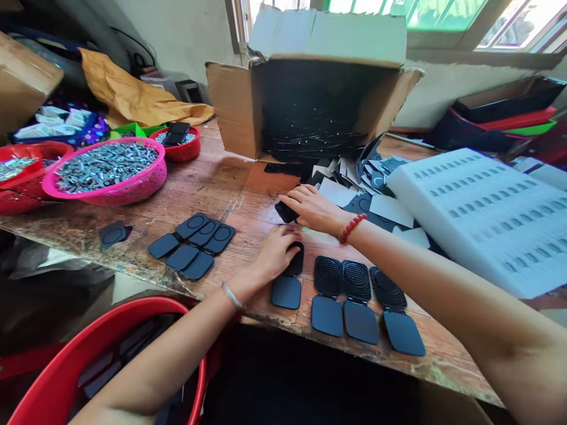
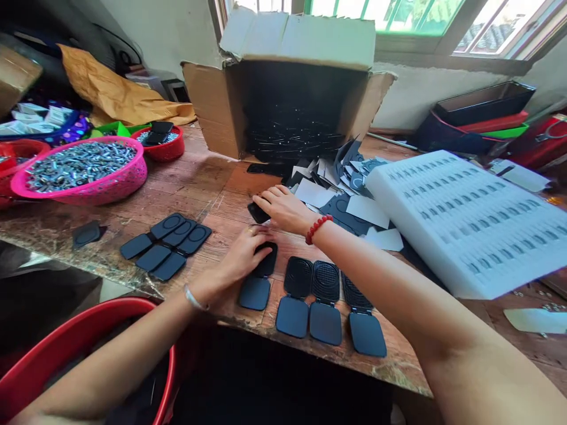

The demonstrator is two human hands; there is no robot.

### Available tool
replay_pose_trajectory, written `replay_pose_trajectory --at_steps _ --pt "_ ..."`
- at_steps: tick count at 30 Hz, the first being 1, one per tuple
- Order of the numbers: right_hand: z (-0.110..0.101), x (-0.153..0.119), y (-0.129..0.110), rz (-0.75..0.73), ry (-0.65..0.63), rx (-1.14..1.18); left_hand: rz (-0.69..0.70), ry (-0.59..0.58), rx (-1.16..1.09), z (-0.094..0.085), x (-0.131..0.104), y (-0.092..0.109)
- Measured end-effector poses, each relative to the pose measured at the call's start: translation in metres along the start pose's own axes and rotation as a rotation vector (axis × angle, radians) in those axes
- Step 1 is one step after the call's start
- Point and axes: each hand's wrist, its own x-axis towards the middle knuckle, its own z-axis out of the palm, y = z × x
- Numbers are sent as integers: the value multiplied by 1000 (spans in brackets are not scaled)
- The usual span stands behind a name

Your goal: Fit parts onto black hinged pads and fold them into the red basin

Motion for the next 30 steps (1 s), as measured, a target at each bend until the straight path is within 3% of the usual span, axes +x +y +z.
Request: replay_pose_trajectory --at_steps 3,7,11,14,17,20,22,26,30 --pt "-22 -43 -14 116 350 220 55 65 91 7 -30 3" --pt "-53 -129 -24 547 599 535 149 -51 215 14 -58 -2" --pt "-60 -221 -22 1054 613 930 176 -143 236 13 -62 -4" --pt "-47 -271 -23 1260 529 974 175 -180 269 8 -57 -1" --pt "-30 -296 -26 1242 496 948 130 -180 318 7 -50 10" --pt "-25 -299 -29 1192 502 913 131 -139 360 19 -40 40" --pt "-32 -293 -31 1168 550 878 206 -161 369 36 -34 71" --pt "-58 -282 -43 1063 808 701 356 -338 388 81 -24 134" --pt "-61 -288 -55 1030 884 515 344 -416 399 112 -19 160"
